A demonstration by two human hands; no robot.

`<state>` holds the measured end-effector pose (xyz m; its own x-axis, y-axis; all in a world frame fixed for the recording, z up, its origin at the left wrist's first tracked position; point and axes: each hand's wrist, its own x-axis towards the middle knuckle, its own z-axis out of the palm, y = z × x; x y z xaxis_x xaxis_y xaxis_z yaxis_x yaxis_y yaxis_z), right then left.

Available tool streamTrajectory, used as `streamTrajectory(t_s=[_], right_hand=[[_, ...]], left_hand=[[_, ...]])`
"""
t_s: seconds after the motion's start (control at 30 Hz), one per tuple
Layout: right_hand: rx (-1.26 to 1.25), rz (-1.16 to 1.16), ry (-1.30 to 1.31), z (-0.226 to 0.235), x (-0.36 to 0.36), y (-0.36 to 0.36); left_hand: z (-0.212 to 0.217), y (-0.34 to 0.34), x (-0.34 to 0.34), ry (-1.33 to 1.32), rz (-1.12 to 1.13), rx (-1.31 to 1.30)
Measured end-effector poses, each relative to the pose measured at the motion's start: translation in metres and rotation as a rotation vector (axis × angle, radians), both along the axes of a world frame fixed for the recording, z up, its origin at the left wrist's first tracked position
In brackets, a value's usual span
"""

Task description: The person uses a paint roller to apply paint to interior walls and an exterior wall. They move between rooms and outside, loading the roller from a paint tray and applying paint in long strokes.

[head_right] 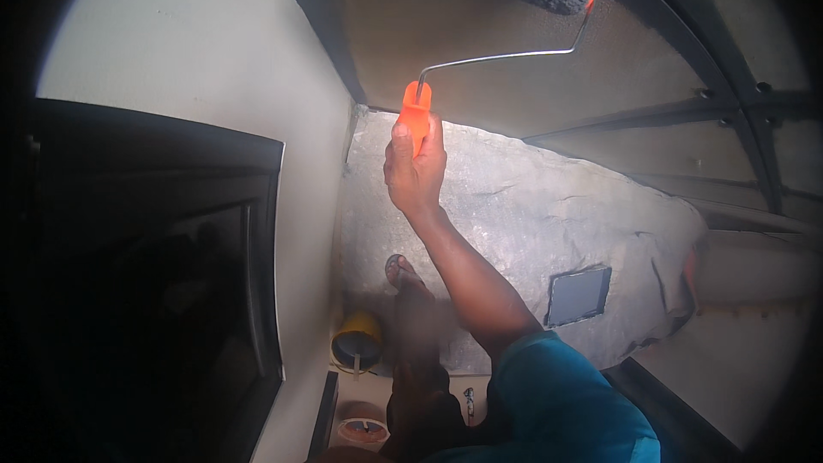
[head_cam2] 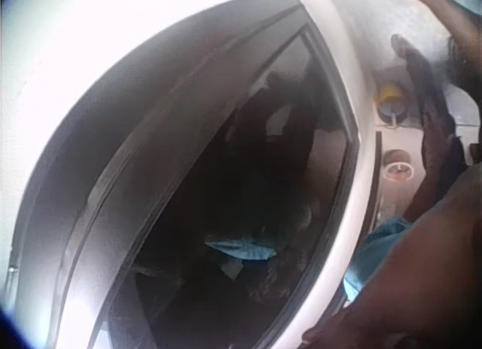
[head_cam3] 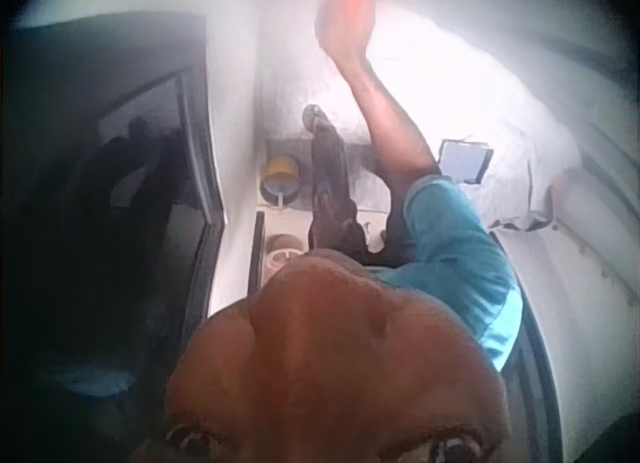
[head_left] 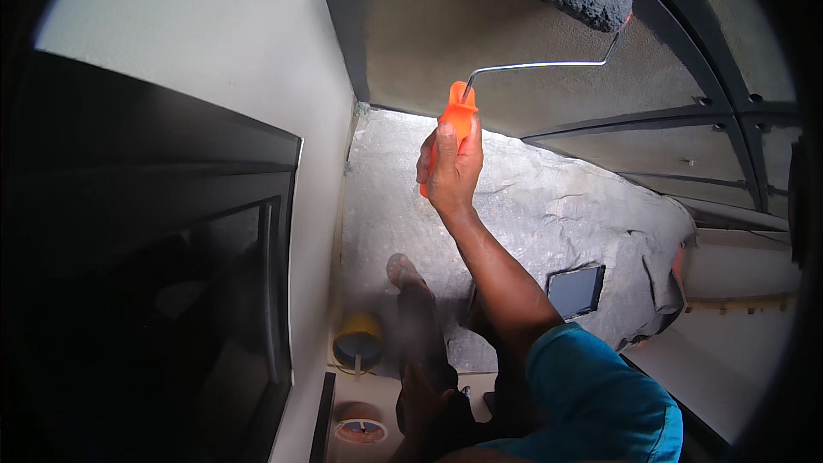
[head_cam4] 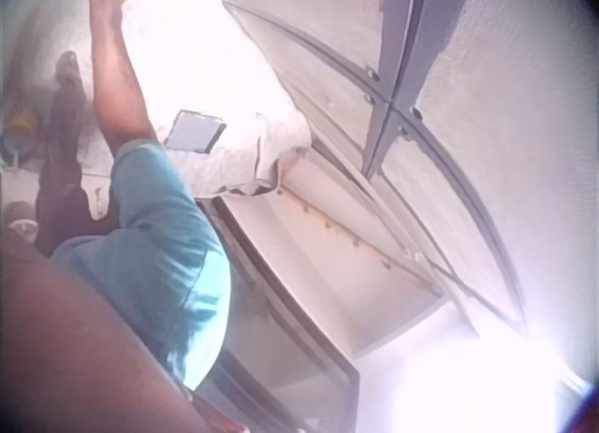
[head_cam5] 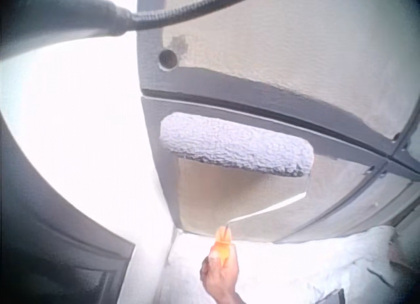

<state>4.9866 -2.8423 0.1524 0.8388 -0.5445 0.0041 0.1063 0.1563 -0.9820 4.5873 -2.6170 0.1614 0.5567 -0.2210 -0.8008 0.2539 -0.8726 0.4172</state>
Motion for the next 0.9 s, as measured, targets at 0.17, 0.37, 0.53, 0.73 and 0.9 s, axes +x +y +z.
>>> streamTrajectory(t_s=[0.17, 0.37, 0.53, 0.73, 0.9], right_hand=[[-0.026, -0.035, -0.017, -0.023, 0.008, 0.001], [-0.105, -0.034, 0.001, -0.103, 0.009, 0.009], [-0.151, -0.036, 0.043, -0.185, 0.005, 0.007], [-0.106, -0.039, 0.088, -0.278, -0.006, 0.007], [-0.138, -0.058, 0.176, -0.361, -0.020, 0.011]], left_hand=[[-0.002, -0.008, 0.054, -0.199, -0.061, 0.087], [-0.148, -0.048, 0.186, -0.604, 0.777, -0.144], [-0.202, -0.074, 0.244, -0.562, 0.882, -0.410], [-0.213, -0.090, 0.283, -0.646, 0.633, -0.531], [-0.219, -0.089, 0.280, -0.611, 0.502, -0.626]])
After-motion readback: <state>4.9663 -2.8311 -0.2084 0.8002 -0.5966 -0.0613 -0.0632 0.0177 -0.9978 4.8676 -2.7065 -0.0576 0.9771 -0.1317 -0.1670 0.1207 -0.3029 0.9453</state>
